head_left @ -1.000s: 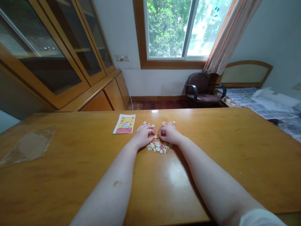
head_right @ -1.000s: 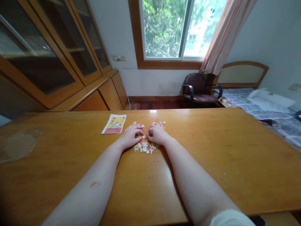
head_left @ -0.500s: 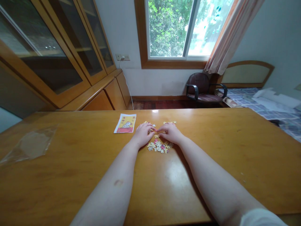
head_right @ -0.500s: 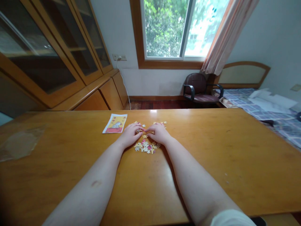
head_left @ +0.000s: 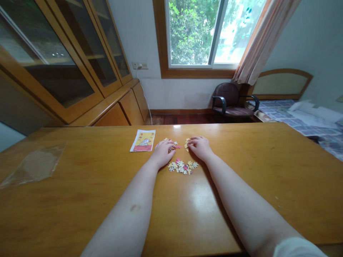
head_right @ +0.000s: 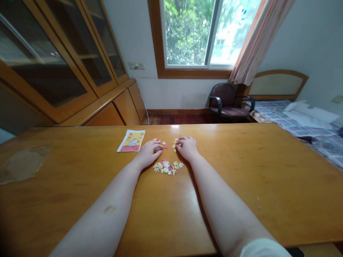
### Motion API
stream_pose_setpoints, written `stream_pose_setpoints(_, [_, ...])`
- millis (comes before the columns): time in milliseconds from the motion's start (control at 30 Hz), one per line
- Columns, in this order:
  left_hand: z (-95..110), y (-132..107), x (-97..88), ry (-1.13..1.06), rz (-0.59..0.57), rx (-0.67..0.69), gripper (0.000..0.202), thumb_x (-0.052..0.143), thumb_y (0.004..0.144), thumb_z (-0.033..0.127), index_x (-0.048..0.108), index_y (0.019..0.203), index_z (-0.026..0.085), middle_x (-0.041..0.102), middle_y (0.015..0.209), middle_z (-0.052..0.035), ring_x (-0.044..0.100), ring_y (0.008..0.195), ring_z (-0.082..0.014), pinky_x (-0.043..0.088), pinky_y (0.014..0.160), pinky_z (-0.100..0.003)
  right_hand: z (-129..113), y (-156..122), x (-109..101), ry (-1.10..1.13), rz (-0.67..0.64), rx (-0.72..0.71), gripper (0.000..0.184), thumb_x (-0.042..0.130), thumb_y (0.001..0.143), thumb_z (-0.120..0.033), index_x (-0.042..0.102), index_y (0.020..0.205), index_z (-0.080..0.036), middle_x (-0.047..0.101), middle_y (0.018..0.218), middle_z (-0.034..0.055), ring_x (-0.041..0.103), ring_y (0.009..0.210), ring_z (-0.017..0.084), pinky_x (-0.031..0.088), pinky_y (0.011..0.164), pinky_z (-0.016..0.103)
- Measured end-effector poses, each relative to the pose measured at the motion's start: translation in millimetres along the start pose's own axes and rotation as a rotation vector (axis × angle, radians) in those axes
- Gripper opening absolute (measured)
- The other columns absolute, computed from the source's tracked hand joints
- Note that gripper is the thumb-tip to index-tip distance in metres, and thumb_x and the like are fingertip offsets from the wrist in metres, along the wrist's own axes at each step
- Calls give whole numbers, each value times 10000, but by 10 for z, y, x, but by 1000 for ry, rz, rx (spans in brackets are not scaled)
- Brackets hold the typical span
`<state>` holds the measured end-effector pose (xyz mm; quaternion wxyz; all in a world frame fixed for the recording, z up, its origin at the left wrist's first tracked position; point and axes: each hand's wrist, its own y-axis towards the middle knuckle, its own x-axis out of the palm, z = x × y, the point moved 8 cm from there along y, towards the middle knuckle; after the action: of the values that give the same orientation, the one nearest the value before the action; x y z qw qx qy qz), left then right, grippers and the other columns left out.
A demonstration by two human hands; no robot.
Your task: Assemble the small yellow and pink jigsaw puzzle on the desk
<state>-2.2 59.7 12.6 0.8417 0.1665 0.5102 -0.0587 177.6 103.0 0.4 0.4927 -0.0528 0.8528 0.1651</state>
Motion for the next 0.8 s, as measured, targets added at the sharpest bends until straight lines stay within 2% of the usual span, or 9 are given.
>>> stream_pose_setpoints(67, [-1,2,3,2,0,2,231,574,852,289,729,1012,228,648,1236,-69,525,1222,-264,382,1092,-444,37,-7,-1,-27,9,46,365,617,853,-375,693,1187,-250,578,1373,79,450,1281,283,264,1099,489])
stream_pose_setpoints(133, [-7,3,7,4,-2,0,235,574,852,293,729,1017,229,649,1236,-69,524,1224,-265,381,1091,-446,7,-29,27,-53,-24,44,625,654,822,-464,530,1391,-237,430,1505,115,348,1378,316,185,1138,543])
stream_pose_setpoints(200, [-9,2,8,4,-1,2,241,571,855,297,729,1023,226,648,1238,-71,523,1226,-264,382,1091,-443,-60,-54,77,-70,-85,-2,716,684,796,-509,468,1437,-276,354,1552,115,281,1420,336,126,1143,594])
stream_pose_setpoints(300, [-14,0,6,0,0,0,248,565,858,303,727,1031,228,647,1240,-69,522,1231,-263,383,1091,-441,-143,-72,131,-67,-147,-84,418,691,815,-462,661,1223,-373,435,1509,38,284,1419,327,95,1137,623])
stream_pose_setpoints(400, [-11,-2,5,-5,-3,-4,241,568,855,301,728,1020,229,647,1242,-70,522,1233,-268,384,1091,-445,-99,-50,116,-58,-118,-67,186,674,845,-393,756,1012,-382,531,1431,-3,325,1396,309,90,1142,617])
stream_pose_setpoints(467, [-2,-1,1,-6,-4,-4,227,571,850,293,730,1000,227,652,1235,-72,529,1226,-268,390,1086,-442,2,-24,73,-58,-64,6,187,670,848,-374,760,1012,-368,542,1419,11,338,1388,315,106,1139,621])
stream_pose_setpoints(633, [22,4,-12,-7,-6,5,201,563,849,274,726,962,236,670,1201,-59,535,1222,-260,397,1080,-440,345,8,-132,8,120,261,309,546,911,-379,709,1166,-312,540,1411,75,396,1355,317,195,1120,628])
stream_pose_setpoints(700, [21,4,-14,-3,-7,3,205,565,848,276,726,967,233,666,1206,-63,536,1222,-261,400,1077,-437,400,22,-182,37,147,285,322,492,927,-349,725,1137,-276,605,1329,79,472,1296,280,275,1119,543])
stream_pose_setpoints(800, [20,3,-15,3,-11,2,208,565,850,277,728,972,230,664,1209,-64,538,1219,-262,402,1076,-432,311,44,-141,47,80,197,330,458,916,-255,751,1069,-263,681,1205,59,562,1193,232,358,1086,441])
